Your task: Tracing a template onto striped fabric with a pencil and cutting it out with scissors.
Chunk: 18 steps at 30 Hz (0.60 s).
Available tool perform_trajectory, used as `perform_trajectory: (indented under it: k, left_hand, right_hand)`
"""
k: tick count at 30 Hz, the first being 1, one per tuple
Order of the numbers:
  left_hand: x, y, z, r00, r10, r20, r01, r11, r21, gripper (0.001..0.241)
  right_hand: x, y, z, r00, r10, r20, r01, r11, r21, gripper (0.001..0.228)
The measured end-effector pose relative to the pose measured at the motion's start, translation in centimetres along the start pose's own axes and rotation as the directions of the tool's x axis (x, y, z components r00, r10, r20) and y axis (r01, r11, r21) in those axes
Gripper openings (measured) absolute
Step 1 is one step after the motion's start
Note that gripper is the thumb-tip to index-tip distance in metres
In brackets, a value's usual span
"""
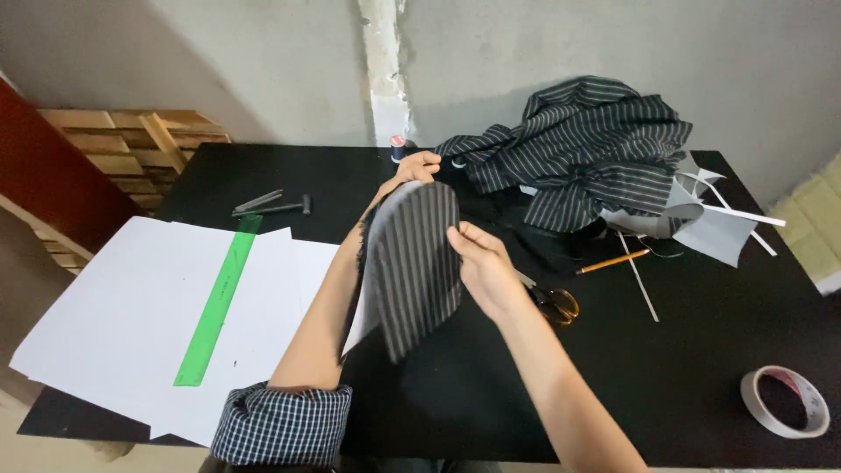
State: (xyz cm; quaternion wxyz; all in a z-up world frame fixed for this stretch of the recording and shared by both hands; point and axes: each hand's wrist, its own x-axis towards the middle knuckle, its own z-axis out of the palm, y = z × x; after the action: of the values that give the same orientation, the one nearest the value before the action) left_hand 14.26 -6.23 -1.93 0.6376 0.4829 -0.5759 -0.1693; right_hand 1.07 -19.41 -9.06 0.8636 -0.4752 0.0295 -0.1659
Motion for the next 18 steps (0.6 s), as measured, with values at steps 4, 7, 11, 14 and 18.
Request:
perform_trajectory:
  k: [4,7,11,14,18]
  left_hand:
    - [-0.5,-4.1,-0.3,0.997,0.074,-0.024,-0.073,0.996,0.042,0.019]
    - [-1.7,-5.5,-0.6,0.981,0.022,-0.195,-0.074,0.962,-0.264,0.041]
    - [-4.2,-3.2,2.7,0.901,-0.193,-0.388,0.174,0.981,-0.083,0.055]
    - [-4.7,-2.3,5.9,0.849,-0.126,-0.513,0.151,0.988,0.008,0.048]
    - [-4.8,-1.7,7.9,0.801,-0.123,-0.586,0.119,0.992,-0.046,0.054]
  right_hand:
    - [-3.0,-2.2,4.0,0.983,-0.12,-0.136,0.109,0.991,-0.081,0.007]
    - [-2.1,-1.6,1.9,0.926,-0.279,-0.255,0.257,0.959,-0.115,0.008]
    - [-1.1,-1.8,0.5,0.841,-0.461,-0.285,0.395,0.881,-0.258,0.01]
    - [-2.0,-2.0,2.1,0.84,-0.469,-0.273,0.408,0.877,-0.254,0.008]
    - [-0.4,3.6,-4.9,0.865,-0.391,-0.316,0.343,0.918,-0.197,0.011]
